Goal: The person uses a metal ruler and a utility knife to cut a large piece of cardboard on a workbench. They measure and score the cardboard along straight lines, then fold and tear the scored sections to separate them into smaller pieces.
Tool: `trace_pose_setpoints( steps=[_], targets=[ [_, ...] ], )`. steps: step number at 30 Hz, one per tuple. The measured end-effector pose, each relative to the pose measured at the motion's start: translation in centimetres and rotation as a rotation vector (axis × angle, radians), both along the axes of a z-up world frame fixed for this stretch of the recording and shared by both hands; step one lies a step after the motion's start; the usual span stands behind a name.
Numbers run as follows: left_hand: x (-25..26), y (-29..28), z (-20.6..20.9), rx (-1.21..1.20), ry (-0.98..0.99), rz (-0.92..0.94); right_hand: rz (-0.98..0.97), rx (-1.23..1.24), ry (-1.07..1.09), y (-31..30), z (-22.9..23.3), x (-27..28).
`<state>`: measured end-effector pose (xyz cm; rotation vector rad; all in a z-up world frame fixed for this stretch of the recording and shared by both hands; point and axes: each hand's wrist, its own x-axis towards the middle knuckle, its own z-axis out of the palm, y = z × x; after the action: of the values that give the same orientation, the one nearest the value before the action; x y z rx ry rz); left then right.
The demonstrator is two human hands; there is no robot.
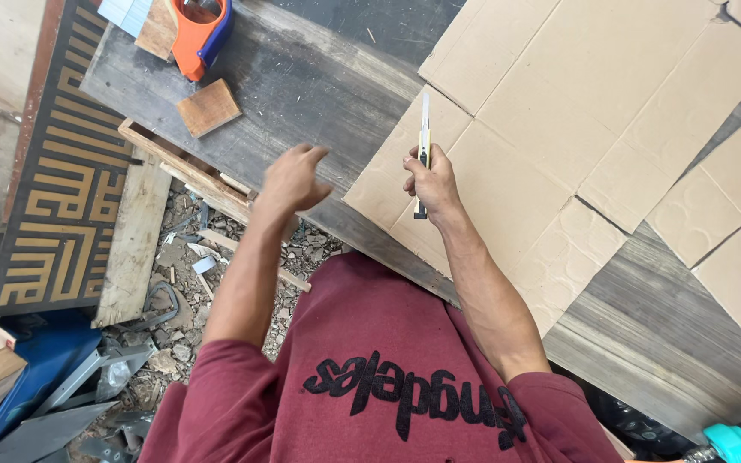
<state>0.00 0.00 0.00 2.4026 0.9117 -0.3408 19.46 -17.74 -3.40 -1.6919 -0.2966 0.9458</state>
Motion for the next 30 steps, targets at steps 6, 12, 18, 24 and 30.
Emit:
trace_pose_setpoints(
  steps=[6, 12, 18, 24, 30],
  targets=[
    [8.9, -2.1, -8.0, -0.248, -0.335, 0.151, -0.111, -0.083, -0.016, -1.7, -0.3, 1.0],
    [14.8, -6.8, -8.4, -0.289, -0.079, 0.214, -0.235, -0.188, -0.071, -5.3, -1.3, 3.9],
    [15.9, -9.9, -8.3, -0.256, 0.057, 0.016, -0.317, -0.227, -0.097, -6.8, -1.3, 5.9],
    [21.6, -8.1, -8.7, -0.328, -0.379, 0.197, -0.295, -0.342, -0.263, -8.9, -4.9, 8.5],
    [28.9, -6.7, -13.2, -0.428, -0.337, 0.378, -0.118, -0.435, -0.542, -12.5, -10.0, 8.7]
  ],
)
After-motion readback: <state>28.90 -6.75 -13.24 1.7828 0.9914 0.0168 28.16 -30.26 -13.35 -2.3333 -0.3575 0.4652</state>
